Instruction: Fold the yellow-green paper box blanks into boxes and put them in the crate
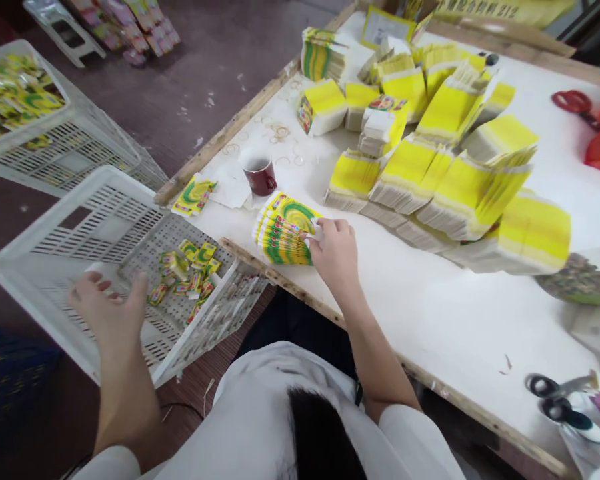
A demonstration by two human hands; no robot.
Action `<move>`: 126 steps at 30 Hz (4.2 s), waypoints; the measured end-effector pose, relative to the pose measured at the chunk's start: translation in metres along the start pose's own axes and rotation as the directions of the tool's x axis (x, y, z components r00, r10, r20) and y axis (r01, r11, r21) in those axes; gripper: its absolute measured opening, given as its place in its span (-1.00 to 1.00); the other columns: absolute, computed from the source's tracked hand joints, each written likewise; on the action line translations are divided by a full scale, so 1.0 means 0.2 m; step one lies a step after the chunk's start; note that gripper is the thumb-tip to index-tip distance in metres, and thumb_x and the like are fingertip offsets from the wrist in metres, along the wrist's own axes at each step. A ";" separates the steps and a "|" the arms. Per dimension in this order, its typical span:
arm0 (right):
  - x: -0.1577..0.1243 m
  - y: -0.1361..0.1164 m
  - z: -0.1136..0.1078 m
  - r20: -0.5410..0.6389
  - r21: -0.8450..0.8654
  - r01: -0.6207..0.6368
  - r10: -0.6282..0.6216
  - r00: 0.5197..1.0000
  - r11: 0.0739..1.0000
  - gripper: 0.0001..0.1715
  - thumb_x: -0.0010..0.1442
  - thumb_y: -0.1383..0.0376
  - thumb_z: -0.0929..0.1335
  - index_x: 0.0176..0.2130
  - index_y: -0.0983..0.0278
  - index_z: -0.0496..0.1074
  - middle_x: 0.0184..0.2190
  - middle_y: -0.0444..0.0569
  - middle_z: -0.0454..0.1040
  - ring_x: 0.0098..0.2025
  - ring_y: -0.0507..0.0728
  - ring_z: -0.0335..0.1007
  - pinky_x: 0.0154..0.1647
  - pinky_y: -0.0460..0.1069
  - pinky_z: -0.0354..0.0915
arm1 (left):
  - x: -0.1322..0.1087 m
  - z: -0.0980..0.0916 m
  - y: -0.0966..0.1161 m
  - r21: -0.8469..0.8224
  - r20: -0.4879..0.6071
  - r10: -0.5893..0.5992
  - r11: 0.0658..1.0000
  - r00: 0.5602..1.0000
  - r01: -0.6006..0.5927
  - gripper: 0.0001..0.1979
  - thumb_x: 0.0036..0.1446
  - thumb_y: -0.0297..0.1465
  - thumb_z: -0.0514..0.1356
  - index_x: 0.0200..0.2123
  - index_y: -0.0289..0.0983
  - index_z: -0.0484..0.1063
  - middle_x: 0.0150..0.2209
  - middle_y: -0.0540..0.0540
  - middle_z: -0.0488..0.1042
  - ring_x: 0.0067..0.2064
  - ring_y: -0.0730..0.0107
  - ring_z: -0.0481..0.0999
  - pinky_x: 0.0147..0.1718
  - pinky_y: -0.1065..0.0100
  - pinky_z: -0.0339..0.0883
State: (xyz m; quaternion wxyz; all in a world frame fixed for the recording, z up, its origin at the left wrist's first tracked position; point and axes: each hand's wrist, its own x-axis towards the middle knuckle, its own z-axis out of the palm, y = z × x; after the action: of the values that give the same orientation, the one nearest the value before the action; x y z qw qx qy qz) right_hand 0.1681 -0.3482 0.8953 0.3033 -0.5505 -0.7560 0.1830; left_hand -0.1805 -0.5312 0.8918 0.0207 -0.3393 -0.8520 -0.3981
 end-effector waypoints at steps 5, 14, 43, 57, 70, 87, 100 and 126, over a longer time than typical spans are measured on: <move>0.03 0.00 0.08 0.054 -0.069 0.002 0.001 0.999 0.998 -0.81 0.12 0.28 0.42 -0.21 0.24 0.44 -0.21 0.14 0.44 -0.13 0.34 0.34 -0.02 0.26 0.34 | -0.16 0.15 0.15 -0.267 0.232 -0.033 0.959 0.972 0.096 -0.52 0.01 -0.17 0.35 -0.04 -0.26 0.40 -0.09 -0.14 0.42 -0.09 0.23 0.49 -0.17 0.21 0.47; -0.06 -0.18 -0.04 0.195 0.251 -0.080 0.030 0.980 0.965 -0.67 0.11 0.31 0.35 -0.12 0.19 0.21 -0.32 -0.06 0.48 -0.41 0.14 0.37 -0.34 0.04 0.33 | -0.38 0.38 0.58 -0.768 0.465 0.266 0.595 0.844 0.236 -0.19 -0.07 0.23 0.25 0.12 -0.13 0.26 0.05 -0.25 0.46 -0.01 0.17 0.55 -0.12 0.21 0.49; -0.21 -0.26 -0.24 0.154 0.360 0.534 -0.614 0.774 0.765 -0.65 0.29 0.55 0.27 -0.12 0.18 0.50 -0.28 -0.06 0.50 -0.25 0.08 0.40 -0.23 -0.03 0.34 | -0.24 0.16 0.61 -0.667 0.738 0.374 0.535 0.562 0.519 -0.03 -0.10 0.40 0.06 0.08 -0.24 0.51 0.13 -0.25 0.53 0.20 -0.11 0.46 0.21 0.00 0.29; -0.35 -0.29 -0.02 0.380 0.750 -0.303 -0.009 0.925 0.589 -0.41 0.30 -0.01 0.34 0.20 0.21 0.35 0.12 0.12 0.49 0.14 0.31 0.45 0.15 0.22 0.41 | -0.55 0.24 0.71 -0.466 0.647 0.448 0.873 0.616 -0.146 -0.23 0.01 -0.32 0.36 0.20 -0.21 0.01 0.01 -0.22 0.49 -0.02 0.07 0.58 -0.08 0.15 0.46; -0.40 -0.32 0.04 0.307 0.550 0.145 -0.361 0.881 0.823 -0.28 0.37 0.33 0.22 0.44 0.17 0.01 0.41 0.10 0.13 0.43 0.24 0.08 0.36 0.17 0.23 | -0.48 0.36 0.64 -0.572 0.472 0.706 0.701 0.528 -0.426 -0.44 0.06 -0.48 0.18 0.13 -0.15 0.12 -0.14 -0.14 0.45 -0.06 0.07 0.56 -0.11 0.10 0.49; -0.34 -0.18 0.02 0.075 0.287 0.431 -0.469 0.880 0.855 -0.38 0.38 0.33 0.26 0.37 0.08 0.18 0.49 0.13 -0.13 0.43 0.31 0.07 0.15 0.14 0.44 | -0.38 0.25 0.70 -0.645 0.646 -0.035 0.508 0.762 0.571 -0.47 -0.05 -0.22 0.46 -0.06 -0.24 0.36 -0.32 -0.02 0.62 -0.39 0.36 0.63 -0.34 0.34 0.56; -0.27 -0.11 -0.02 0.223 0.355 0.361 -0.453 0.863 0.862 -0.69 0.39 0.20 0.26 0.06 0.21 0.44 0.29 0.29 0.24 0.30 0.31 0.29 0.12 0.19 0.41 | -0.36 0.27 0.70 -0.632 0.668 -0.027 0.506 0.744 0.586 -0.54 -0.02 -0.29 0.45 -0.07 -0.24 0.40 -0.32 -0.01 0.63 -0.40 0.41 0.61 -0.34 0.38 0.56; -0.30 -0.17 -0.02 0.162 0.534 0.280 -0.421 0.893 0.798 -0.48 0.40 0.16 0.22 0.28 0.12 0.01 0.38 0.22 0.02 0.46 0.30 -0.08 0.35 0.37 0.13 | -0.45 0.26 0.71 -0.633 0.684 0.009 0.506 0.730 0.586 -0.64 0.09 -0.23 0.39 -0.11 -0.23 0.41 -0.33 0.01 0.57 -0.39 0.43 0.58 -0.30 0.39 0.52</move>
State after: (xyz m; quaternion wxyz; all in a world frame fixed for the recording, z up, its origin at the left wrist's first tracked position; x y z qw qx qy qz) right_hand 0.1598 -0.4157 0.9039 0.3564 -0.2723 -0.8066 0.3850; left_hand -0.0148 -0.4812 0.9246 -0.4853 -0.2585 -0.5698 -0.6107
